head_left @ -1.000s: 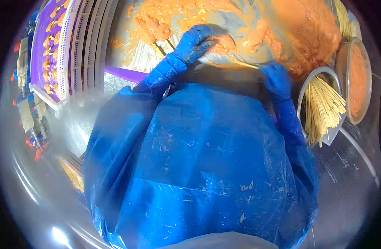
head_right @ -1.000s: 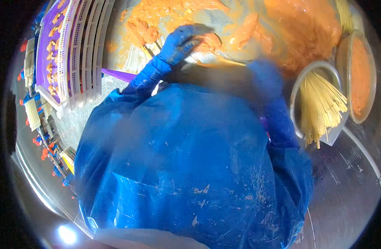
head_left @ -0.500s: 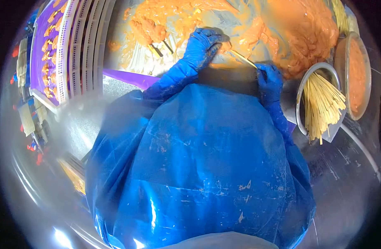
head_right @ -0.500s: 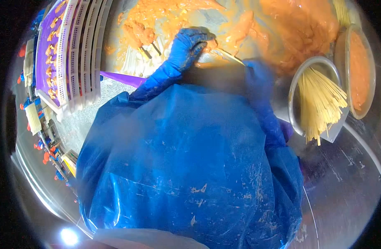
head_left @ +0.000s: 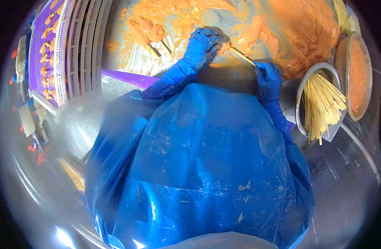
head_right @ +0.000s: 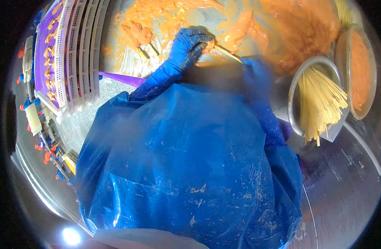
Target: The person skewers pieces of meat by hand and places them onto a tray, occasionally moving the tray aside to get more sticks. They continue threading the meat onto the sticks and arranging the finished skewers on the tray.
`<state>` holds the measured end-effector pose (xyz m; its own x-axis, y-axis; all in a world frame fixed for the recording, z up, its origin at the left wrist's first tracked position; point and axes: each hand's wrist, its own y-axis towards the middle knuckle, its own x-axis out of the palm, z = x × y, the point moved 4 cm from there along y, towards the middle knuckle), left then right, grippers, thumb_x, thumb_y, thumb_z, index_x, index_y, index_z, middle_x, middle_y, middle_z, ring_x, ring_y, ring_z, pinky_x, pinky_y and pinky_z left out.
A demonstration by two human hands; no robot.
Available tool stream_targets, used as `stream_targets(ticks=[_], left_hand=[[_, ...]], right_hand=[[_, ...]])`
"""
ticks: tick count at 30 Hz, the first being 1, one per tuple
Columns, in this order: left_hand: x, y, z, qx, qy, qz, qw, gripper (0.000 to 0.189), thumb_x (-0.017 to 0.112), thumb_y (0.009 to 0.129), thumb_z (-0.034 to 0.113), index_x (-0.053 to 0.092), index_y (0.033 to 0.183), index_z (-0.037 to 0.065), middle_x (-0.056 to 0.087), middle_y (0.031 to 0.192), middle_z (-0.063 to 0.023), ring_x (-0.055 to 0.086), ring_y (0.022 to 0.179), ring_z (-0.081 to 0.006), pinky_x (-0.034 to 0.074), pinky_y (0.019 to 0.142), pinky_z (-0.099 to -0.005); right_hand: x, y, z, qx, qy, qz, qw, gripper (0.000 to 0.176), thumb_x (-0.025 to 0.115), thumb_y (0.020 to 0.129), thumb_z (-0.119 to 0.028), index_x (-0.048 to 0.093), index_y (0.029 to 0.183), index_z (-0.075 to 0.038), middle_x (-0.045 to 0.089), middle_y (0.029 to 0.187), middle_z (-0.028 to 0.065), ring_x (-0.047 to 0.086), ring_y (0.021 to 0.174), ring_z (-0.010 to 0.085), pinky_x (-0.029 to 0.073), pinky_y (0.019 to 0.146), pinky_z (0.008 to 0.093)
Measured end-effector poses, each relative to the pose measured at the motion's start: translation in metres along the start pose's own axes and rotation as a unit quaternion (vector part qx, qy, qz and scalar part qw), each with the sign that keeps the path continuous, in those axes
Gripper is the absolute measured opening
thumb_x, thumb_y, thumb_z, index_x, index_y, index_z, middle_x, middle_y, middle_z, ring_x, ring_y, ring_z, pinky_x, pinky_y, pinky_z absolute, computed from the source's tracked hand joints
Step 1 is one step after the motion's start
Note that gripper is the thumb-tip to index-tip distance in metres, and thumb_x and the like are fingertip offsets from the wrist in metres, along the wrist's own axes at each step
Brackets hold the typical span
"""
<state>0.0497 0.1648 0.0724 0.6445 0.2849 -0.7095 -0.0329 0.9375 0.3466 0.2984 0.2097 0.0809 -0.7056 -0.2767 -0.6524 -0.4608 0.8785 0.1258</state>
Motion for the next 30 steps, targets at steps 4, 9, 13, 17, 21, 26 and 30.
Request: stream_targets(ticks=[4, 9, 13, 17, 21, 26, 30], left_hand=[[0.002, 0.001, 0.001, -0.001, 0.013, -0.012, 1.000, 0.025, 0.069, 0.081, 0.016, 0.071, 0.106, 0.014, 0.064, 0.103, -0.0101, 0.055, 0.100, -0.0321, 0.044, 0.090, -0.0425], [0.004, 0.001, 0.002, 0.008, 0.009, -0.016, 1.000, 0.028, 0.069, 0.079, 0.017, 0.071, 0.107, 0.016, 0.065, 0.103, -0.0097, 0.056, 0.099, -0.0324, 0.045, 0.089, -0.0431], [0.005, 0.003, 0.003, 0.029, -0.002, -0.035, 0.999, 0.030, 0.070, 0.077, 0.016, 0.070, 0.107, 0.017, 0.065, 0.103, -0.0086, 0.056, 0.100, -0.0314, 0.046, 0.089, -0.0430], [0.009, 0.004, 0.001, 0.055, -0.018, -0.067, 0.996, 0.033, 0.071, 0.076, 0.015, 0.070, 0.109, 0.019, 0.065, 0.106, -0.0079, 0.057, 0.101, -0.0304, 0.045, 0.091, -0.0424], [-0.004, 0.008, 0.006, 0.072, -0.057, -0.059, 0.994, 0.039, 0.068, 0.078, 0.016, 0.068, 0.117, 0.018, 0.065, 0.105, -0.0097, 0.057, 0.099, -0.0333, 0.046, 0.089, -0.0423], [-0.014, -0.011, 0.011, -0.049, 0.082, 0.009, 0.995, 0.036, 0.071, 0.078, 0.014, 0.071, 0.113, 0.020, 0.065, 0.103, -0.0079, 0.056, 0.098, -0.0305, 0.046, 0.088, -0.0398], [-0.010, -0.009, 0.005, -0.013, 0.046, 0.017, 0.999, 0.029, 0.072, 0.075, 0.013, 0.072, 0.104, 0.017, 0.065, 0.102, -0.0072, 0.056, 0.096, -0.0305, 0.047, 0.084, -0.0419]], right_hand=[[0.001, 0.000, 0.001, -0.009, -0.011, 0.007, 1.000, 0.014, 0.065, 0.082, -0.001, 0.068, 0.095, -0.005, 0.063, 0.085, 0.0097, 0.060, 0.079, 0.0227, 0.047, 0.070, 0.0325], [0.001, 0.000, 0.000, 0.008, -0.022, -0.014, 1.000, 0.013, 0.064, 0.084, -0.007, 0.067, 0.096, -0.006, 0.063, 0.089, 0.0128, 0.060, 0.084, 0.0285, 0.047, 0.075, 0.0378], [0.004, 0.004, -0.006, -0.010, -0.063, -0.027, 0.998, 0.013, 0.062, 0.086, -0.012, 0.064, 0.097, -0.007, 0.062, 0.089, 0.0146, 0.060, 0.086, 0.0332, 0.047, 0.077, 0.0420], [0.010, 0.008, -0.010, -0.013, -0.032, -0.026, 0.999, 0.012, 0.061, 0.086, -0.012, 0.064, 0.097, -0.007, 0.061, 0.088, 0.0143, 0.059, 0.086, 0.0332, 0.046, 0.078, 0.0417], [0.008, 0.008, -0.011, -0.010, 0.009, -0.037, 0.999, 0.011, 0.060, 0.087, -0.012, 0.063, 0.096, -0.006, 0.060, 0.089, 0.0151, 0.058, 0.087, 0.0328, 0.046, 0.077, 0.0416], [0.009, 0.006, -0.004, 0.016, 0.009, -0.060, 0.998, 0.011, 0.059, 0.088, -0.012, 0.062, 0.096, -0.006, 0.060, 0.090, 0.0153, 0.059, 0.086, 0.0325, 0.046, 0.076, 0.0419], [0.009, 0.011, -0.011, -0.025, -0.031, -0.035, 0.999, 0.011, 0.062, 0.085, -0.008, 0.064, 0.095, -0.006, 0.062, 0.088, 0.0140, 0.059, 0.083, 0.0312, 0.046, 0.075, 0.0403]])
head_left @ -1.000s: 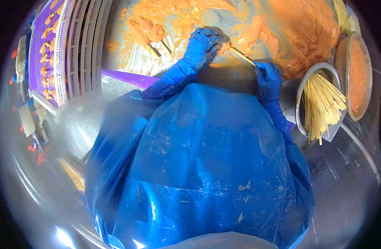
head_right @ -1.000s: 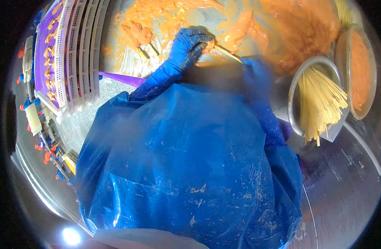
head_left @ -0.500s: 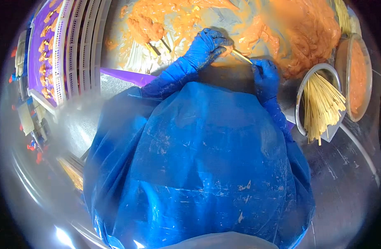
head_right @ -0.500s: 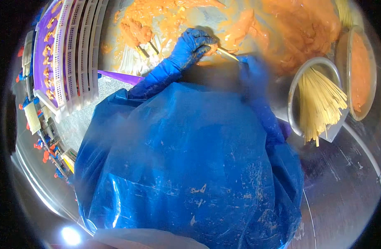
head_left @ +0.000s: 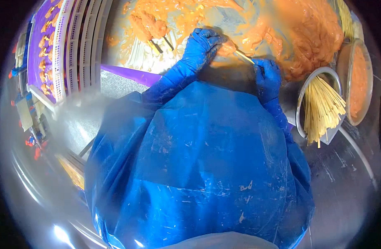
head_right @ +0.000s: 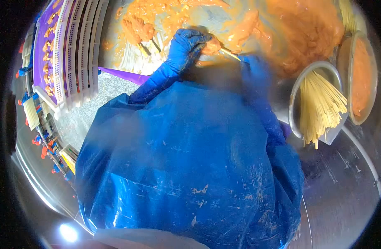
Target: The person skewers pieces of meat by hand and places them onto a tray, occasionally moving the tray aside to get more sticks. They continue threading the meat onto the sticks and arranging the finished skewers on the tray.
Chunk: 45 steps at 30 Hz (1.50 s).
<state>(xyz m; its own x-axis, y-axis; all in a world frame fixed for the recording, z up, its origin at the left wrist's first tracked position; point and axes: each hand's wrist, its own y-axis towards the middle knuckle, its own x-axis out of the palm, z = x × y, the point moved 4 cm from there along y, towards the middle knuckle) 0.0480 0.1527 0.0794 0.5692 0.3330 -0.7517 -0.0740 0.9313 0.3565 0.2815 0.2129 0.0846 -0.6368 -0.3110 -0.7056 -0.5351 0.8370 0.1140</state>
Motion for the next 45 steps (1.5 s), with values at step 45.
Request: stream_targets(ticks=[45], left_hand=[[-0.012, -0.007, -0.015, -0.082, -0.045, 0.000, 0.996, 0.034, 0.074, 0.075, 0.014, 0.070, 0.109, 0.014, 0.060, 0.103, -0.0130, 0.054, 0.098, -0.0336, 0.046, 0.087, -0.0428]], right_hand=[[0.022, 0.023, -0.035, -0.022, 0.007, 0.000, 1.000, 0.011, 0.062, 0.087, -0.014, 0.065, 0.097, -0.010, 0.064, 0.093, 0.0099, 0.060, 0.087, 0.0319, 0.048, 0.077, 0.0420]])
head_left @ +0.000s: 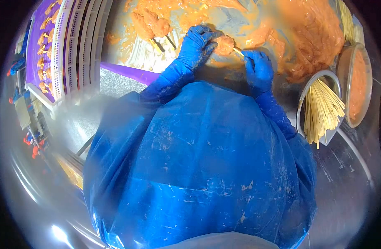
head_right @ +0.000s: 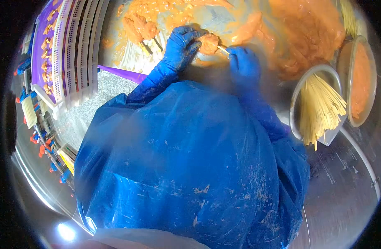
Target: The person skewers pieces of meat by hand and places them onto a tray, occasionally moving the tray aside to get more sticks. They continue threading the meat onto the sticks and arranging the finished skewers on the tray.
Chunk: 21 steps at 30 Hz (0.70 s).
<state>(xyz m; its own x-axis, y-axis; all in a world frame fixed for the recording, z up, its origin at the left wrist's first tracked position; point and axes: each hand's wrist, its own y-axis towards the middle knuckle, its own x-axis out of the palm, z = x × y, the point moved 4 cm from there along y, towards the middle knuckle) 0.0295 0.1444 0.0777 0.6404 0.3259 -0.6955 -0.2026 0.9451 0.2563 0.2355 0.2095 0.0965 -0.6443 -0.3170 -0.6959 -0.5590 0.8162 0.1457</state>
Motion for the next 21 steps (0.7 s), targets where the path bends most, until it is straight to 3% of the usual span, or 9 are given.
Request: stream_targets(ticks=[7, 10, 14, 16, 20, 21], left_hand=[[-0.010, 0.003, -0.001, -0.010, -0.038, 0.060, 0.997, 0.033, 0.074, 0.075, 0.014, 0.069, 0.108, 0.009, 0.061, 0.104, -0.0129, 0.054, 0.100, -0.0343, 0.046, 0.090, -0.0428], [-0.008, 0.005, -0.004, 0.017, -0.023, 0.028, 0.999, 0.030, 0.074, 0.076, 0.014, 0.070, 0.106, 0.009, 0.062, 0.103, -0.0126, 0.055, 0.100, -0.0331, 0.046, 0.090, -0.0414], [-0.004, 0.003, -0.007, -0.012, -0.033, 0.025, 0.999, 0.030, 0.074, 0.077, 0.014, 0.071, 0.107, 0.011, 0.063, 0.104, -0.0143, 0.056, 0.102, -0.0331, 0.046, 0.091, -0.0406], [-0.004, 0.003, -0.007, -0.014, -0.023, 0.047, 0.999, 0.027, 0.074, 0.077, 0.015, 0.071, 0.104, 0.010, 0.063, 0.101, -0.0124, 0.056, 0.098, -0.0319, 0.047, 0.089, -0.0400], [-0.003, 0.004, -0.008, -0.011, -0.022, 0.040, 0.999, 0.027, 0.074, 0.077, 0.016, 0.071, 0.104, 0.010, 0.063, 0.101, -0.0124, 0.055, 0.098, -0.0326, 0.047, 0.088, -0.0405], [-0.002, 0.004, -0.009, -0.005, -0.011, 0.035, 0.999, 0.028, 0.074, 0.077, 0.015, 0.071, 0.105, 0.011, 0.063, 0.101, -0.0125, 0.056, 0.099, -0.0321, 0.046, 0.089, -0.0399]], right_hand=[[-0.008, 0.001, -0.013, -0.007, -0.060, 0.013, 0.998, 0.010, 0.063, 0.087, -0.016, 0.066, 0.095, -0.012, 0.062, 0.090, 0.0113, 0.059, 0.084, 0.0336, 0.048, 0.073, 0.0445], [-0.008, 0.002, -0.011, -0.001, -0.060, -0.013, 0.998, 0.011, 0.063, 0.087, -0.018, 0.065, 0.095, -0.011, 0.062, 0.090, 0.0113, 0.059, 0.083, 0.0336, 0.048, 0.072, 0.0441], [-0.011, 0.002, -0.015, -0.027, -0.070, 0.002, 0.997, 0.012, 0.062, 0.088, -0.019, 0.065, 0.095, -0.010, 0.062, 0.089, 0.0121, 0.059, 0.083, 0.0334, 0.048, 0.071, 0.0441], [-0.012, 0.004, -0.015, -0.034, -0.114, -0.030, 0.992, 0.017, 0.064, 0.084, -0.012, 0.067, 0.100, -0.012, 0.063, 0.090, 0.0119, 0.059, 0.082, 0.0330, 0.047, 0.072, 0.0424], [-0.017, 0.001, -0.010, -0.066, -0.077, -0.010, 0.995, 0.014, 0.064, 0.084, -0.012, 0.067, 0.098, -0.011, 0.063, 0.090, 0.0122, 0.059, 0.082, 0.0332, 0.046, 0.071, 0.0419], [-0.017, 0.000, -0.007, -0.037, -0.059, -0.019, 0.997, 0.013, 0.063, 0.085, -0.011, 0.067, 0.097, -0.010, 0.063, 0.089, 0.0125, 0.059, 0.082, 0.0328, 0.046, 0.071, 0.0415]])
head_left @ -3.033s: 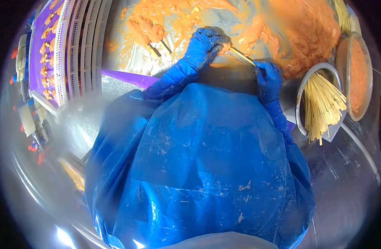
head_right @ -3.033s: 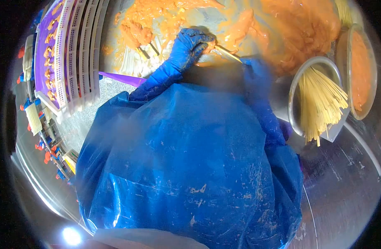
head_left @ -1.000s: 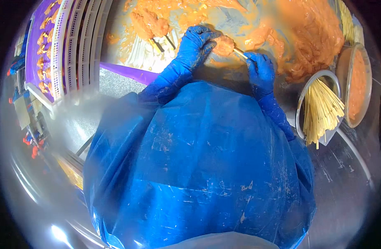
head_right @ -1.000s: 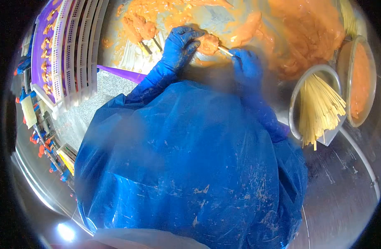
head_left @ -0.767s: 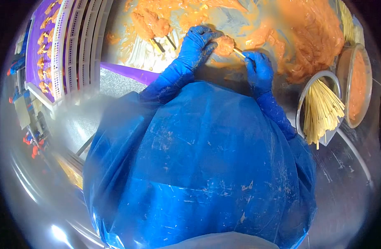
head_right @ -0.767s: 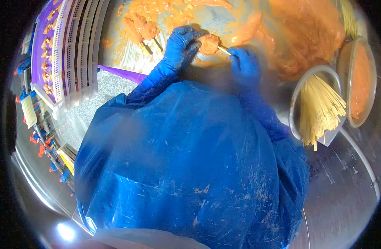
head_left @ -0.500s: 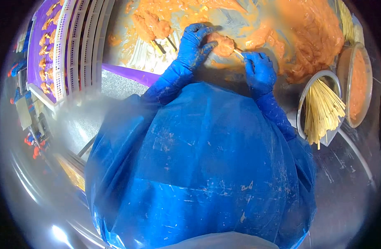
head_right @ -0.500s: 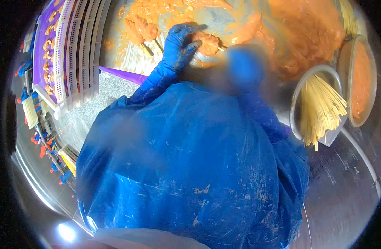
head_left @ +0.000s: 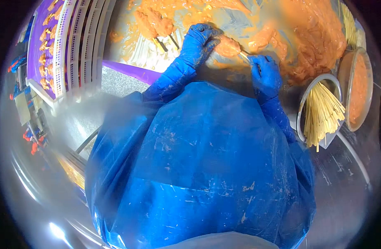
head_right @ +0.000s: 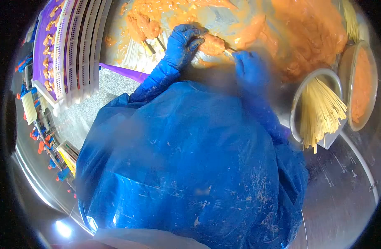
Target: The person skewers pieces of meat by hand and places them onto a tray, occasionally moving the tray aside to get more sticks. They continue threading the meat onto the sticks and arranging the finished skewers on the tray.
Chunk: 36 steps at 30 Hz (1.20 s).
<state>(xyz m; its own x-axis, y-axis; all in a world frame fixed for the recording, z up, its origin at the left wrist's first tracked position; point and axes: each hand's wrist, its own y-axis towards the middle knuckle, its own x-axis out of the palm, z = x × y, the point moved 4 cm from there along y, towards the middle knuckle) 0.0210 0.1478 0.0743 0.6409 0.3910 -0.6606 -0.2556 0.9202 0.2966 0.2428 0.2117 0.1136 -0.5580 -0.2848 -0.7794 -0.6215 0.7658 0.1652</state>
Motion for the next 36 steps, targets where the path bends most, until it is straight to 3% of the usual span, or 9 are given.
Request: stream_targets(ticks=[8, 17, 19, 23, 26, 28, 31, 32, 36], left_hand=[[-0.001, 0.000, 0.004, 0.003, 0.000, 0.014, 1.000, 0.028, 0.075, 0.076, 0.015, 0.071, 0.103, 0.010, 0.063, 0.101, -0.0120, 0.055, 0.096, -0.0336, 0.047, 0.086, -0.0416], [0.002, -0.002, 0.000, -0.004, 0.010, -0.004, 1.000, 0.032, 0.073, 0.076, 0.009, 0.070, 0.108, 0.012, 0.061, 0.103, -0.0138, 0.055, 0.101, -0.0325, 0.046, 0.089, -0.0398], [0.000, -0.002, 0.001, -0.001, 0.011, 0.009, 1.000, 0.030, 0.074, 0.075, 0.013, 0.070, 0.105, 0.011, 0.062, 0.100, -0.0123, 0.055, 0.096, -0.0336, 0.048, 0.085, -0.0419], [-0.005, 0.002, 0.005, -0.013, 0.001, -0.004, 1.000, 0.031, 0.074, 0.075, 0.013, 0.070, 0.106, 0.011, 0.062, 0.101, -0.0124, 0.055, 0.097, -0.0330, 0.048, 0.086, -0.0411], [-0.010, 0.008, 0.000, -0.044, -0.102, 0.003, 0.994, 0.030, 0.074, 0.076, 0.012, 0.070, 0.106, 0.011, 0.062, 0.102, -0.0127, 0.056, 0.096, -0.0324, 0.048, 0.087, -0.0404], [-0.013, 0.003, -0.007, -0.023, -0.122, 0.075, 0.989, 0.028, 0.073, 0.076, 0.012, 0.070, 0.104, 0.010, 0.062, 0.101, -0.0128, 0.057, 0.095, -0.0327, 0.048, 0.087, -0.0400], [-0.007, -0.004, -0.005, 0.008, -0.018, 0.046, 0.999, 0.024, 0.073, 0.076, 0.011, 0.070, 0.100, 0.010, 0.062, 0.100, -0.0126, 0.057, 0.095, -0.0327, 0.048, 0.087, -0.0401], [-0.004, -0.003, -0.006, 0.025, 0.018, 0.040, 0.999, 0.020, 0.071, 0.077, 0.008, 0.070, 0.096, 0.008, 0.063, 0.096, -0.0132, 0.059, 0.091, -0.0317, 0.050, 0.081, -0.0385], [-0.004, -0.003, -0.003, 0.017, 0.029, 0.021, 0.999, 0.020, 0.071, 0.076, 0.007, 0.071, 0.096, 0.007, 0.062, 0.097, -0.0132, 0.059, 0.092, -0.0315, 0.050, 0.081, -0.0384]], right_hand=[[0.010, 0.000, 0.006, 0.023, 0.054, -0.001, 0.998, 0.011, 0.063, 0.085, -0.010, 0.067, 0.095, -0.008, 0.062, 0.086, 0.0135, 0.059, 0.081, 0.0307, 0.046, 0.070, 0.0398], [0.018, 0.007, -0.005, 0.048, 0.065, -0.017, 0.997, 0.008, 0.061, 0.088, -0.013, 0.062, 0.095, -0.010, 0.060, 0.088, 0.0144, 0.060, 0.082, 0.0354, 0.047, 0.071, 0.0446], [0.020, 0.009, -0.009, 0.030, 0.029, 0.007, 0.999, 0.012, 0.061, 0.086, -0.012, 0.067, 0.097, -0.009, 0.063, 0.089, 0.0134, 0.060, 0.085, 0.0327, 0.047, 0.074, 0.0412], [0.021, 0.013, -0.013, 0.032, -0.014, -0.011, 0.999, 0.012, 0.061, 0.087, -0.012, 0.067, 0.097, -0.010, 0.063, 0.090, 0.0135, 0.060, 0.085, 0.0337, 0.047, 0.074, 0.0422], [0.024, 0.012, -0.008, 0.012, 0.035, 0.009, 0.999, 0.012, 0.061, 0.087, -0.011, 0.066, 0.097, -0.008, 0.063, 0.089, 0.0135, 0.060, 0.084, 0.0331, 0.048, 0.074, 0.0419], [0.026, 0.010, -0.005, 0.029, 0.078, 0.024, 0.996, 0.011, 0.062, 0.086, -0.009, 0.065, 0.095, -0.006, 0.063, 0.088, 0.0138, 0.060, 0.083, 0.0322, 0.048, 0.073, 0.0409], [0.028, 0.010, -0.006, 0.036, 0.108, 0.022, 0.993, 0.006, 0.061, 0.087, -0.009, 0.060, 0.092, -0.007, 0.061, 0.087, 0.0149, 0.060, 0.083, 0.0356, 0.047, 0.072, 0.0443], [0.029, 0.010, -0.006, 0.035, 0.108, 0.019, 0.993, 0.006, 0.061, 0.087, -0.009, 0.060, 0.092, -0.007, 0.061, 0.087, 0.0149, 0.060, 0.083, 0.0356, 0.047, 0.072, 0.0443], [0.034, 0.014, -0.001, 0.026, 0.095, 0.011, 0.995, 0.008, 0.063, 0.086, -0.008, 0.061, 0.092, -0.005, 0.061, 0.088, 0.0152, 0.060, 0.083, 0.0335, 0.048, 0.073, 0.0413]])
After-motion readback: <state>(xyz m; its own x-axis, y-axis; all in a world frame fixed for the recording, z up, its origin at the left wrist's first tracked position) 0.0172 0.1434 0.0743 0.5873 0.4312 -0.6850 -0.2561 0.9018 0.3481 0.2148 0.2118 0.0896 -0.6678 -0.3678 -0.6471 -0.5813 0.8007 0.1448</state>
